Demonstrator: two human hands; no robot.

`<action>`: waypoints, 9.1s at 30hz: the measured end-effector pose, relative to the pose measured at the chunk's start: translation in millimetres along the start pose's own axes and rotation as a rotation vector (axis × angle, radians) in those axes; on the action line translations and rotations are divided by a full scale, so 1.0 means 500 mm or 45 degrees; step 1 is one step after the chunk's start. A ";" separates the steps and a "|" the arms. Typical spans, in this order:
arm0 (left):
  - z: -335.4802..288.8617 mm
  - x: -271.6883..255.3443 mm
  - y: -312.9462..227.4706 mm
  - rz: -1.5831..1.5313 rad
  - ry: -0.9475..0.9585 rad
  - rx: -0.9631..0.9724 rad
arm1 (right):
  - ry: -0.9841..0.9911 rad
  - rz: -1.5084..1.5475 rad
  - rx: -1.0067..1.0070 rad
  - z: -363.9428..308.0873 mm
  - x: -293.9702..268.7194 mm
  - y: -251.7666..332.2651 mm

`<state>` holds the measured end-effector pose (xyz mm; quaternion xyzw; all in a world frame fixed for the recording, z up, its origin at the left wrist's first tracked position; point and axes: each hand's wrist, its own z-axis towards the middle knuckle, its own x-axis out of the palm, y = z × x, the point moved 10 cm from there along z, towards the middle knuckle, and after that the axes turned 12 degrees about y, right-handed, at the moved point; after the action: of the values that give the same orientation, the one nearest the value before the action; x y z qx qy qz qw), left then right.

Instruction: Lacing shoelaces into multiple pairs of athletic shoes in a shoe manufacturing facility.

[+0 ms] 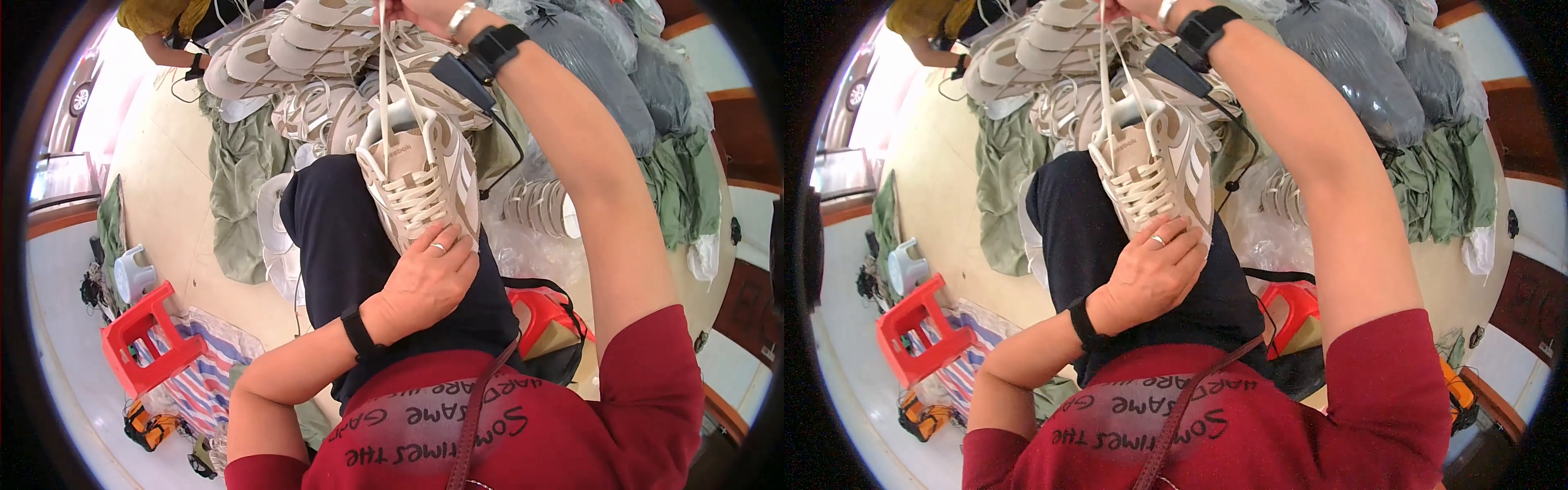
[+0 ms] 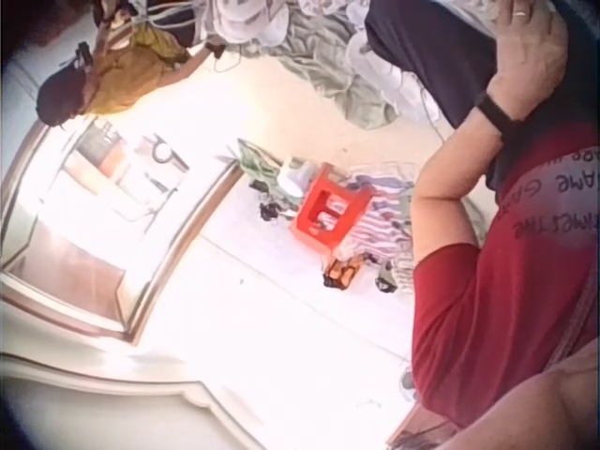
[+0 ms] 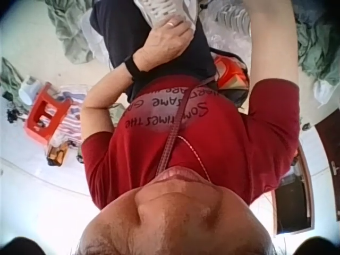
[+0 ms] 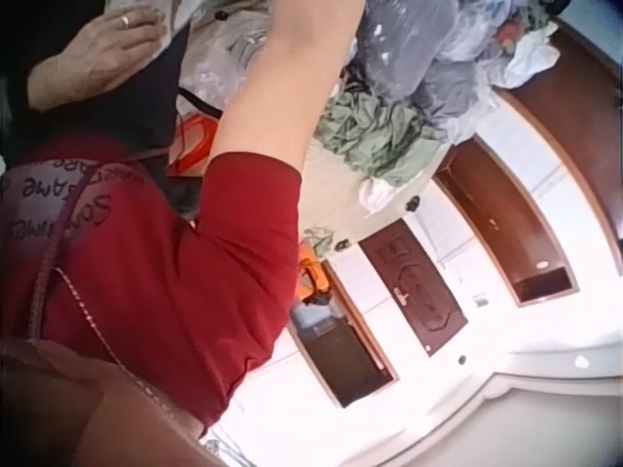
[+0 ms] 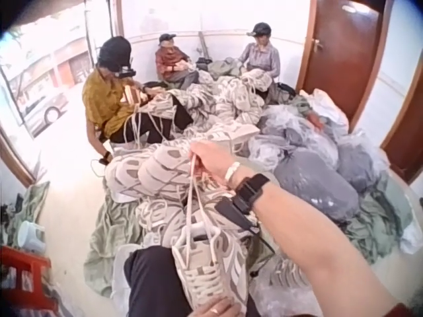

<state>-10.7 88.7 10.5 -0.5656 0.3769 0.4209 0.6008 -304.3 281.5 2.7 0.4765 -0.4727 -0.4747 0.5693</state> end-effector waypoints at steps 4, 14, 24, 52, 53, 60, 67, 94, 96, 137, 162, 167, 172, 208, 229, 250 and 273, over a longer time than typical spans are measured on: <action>-0.008 0.000 0.009 -0.024 -0.001 -0.046 | -0.019 -0.412 -0.095 0.016 0.047 0.027; -0.100 -0.134 0.305 -0.911 -0.696 -0.678 | 0.064 -0.176 -0.036 -0.078 0.084 0.120; -0.001 -0.116 0.334 -1.432 -0.188 -0.294 | 0.514 -0.513 -0.078 -0.059 0.302 0.205; 0.012 -0.272 0.211 -0.913 -0.298 0.093 | -0.274 -0.257 -0.006 -0.484 0.211 0.020; 0.006 -0.280 0.209 -0.910 -0.293 0.092 | -0.143 -0.224 0.045 -0.471 0.249 0.023; -0.001 -0.328 0.155 -0.825 -0.372 0.214 | 0.014 -0.504 0.220 -0.399 0.295 0.027; -0.028 -0.352 0.156 -0.941 -0.570 0.312 | 0.138 -0.499 0.195 -0.355 0.314 -0.025; -0.816 -0.191 0.476 -2.318 -1.677 -0.067 | -1.042 0.913 -0.551 -1.025 -0.092 0.108; -0.870 -0.172 0.469 -2.266 -1.822 -0.214 | -1.141 0.902 -0.510 -1.066 -0.102 0.078; -0.146 0.018 0.276 -2.210 -0.045 -0.811 | -0.322 -0.393 0.359 -0.502 0.173 -0.031; -0.160 0.009 0.314 -1.460 -0.258 -0.907 | -0.266 -1.272 0.271 -0.422 0.211 0.039; -0.151 -0.032 0.316 -0.989 -0.426 -0.848 | -0.236 -1.409 0.240 -0.408 0.230 0.038; -0.140 -0.087 0.294 -0.568 -0.626 -0.679 | -0.260 -1.316 0.258 -0.413 0.223 0.027; -0.058 -0.127 0.297 -0.368 -0.007 -0.131 | 0.496 -1.314 -0.092 -0.363 0.244 0.060; -0.049 -0.067 0.326 -0.422 -0.065 -0.088 | 0.662 -1.451 -0.180 -0.334 0.277 -0.014; -0.021 -0.049 0.339 -0.107 0.007 -0.270 | 0.030 -0.214 0.455 -0.207 0.254 0.022; -0.050 -0.072 0.440 -1.334 -0.306 -0.585 | 0.167 -0.123 0.441 -0.245 0.228 -0.119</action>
<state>-227.9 62.1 -37.8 -0.7406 -0.1248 0.1996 0.6293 -176.6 174.3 -58.5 0.6195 -0.4859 -0.3809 0.4848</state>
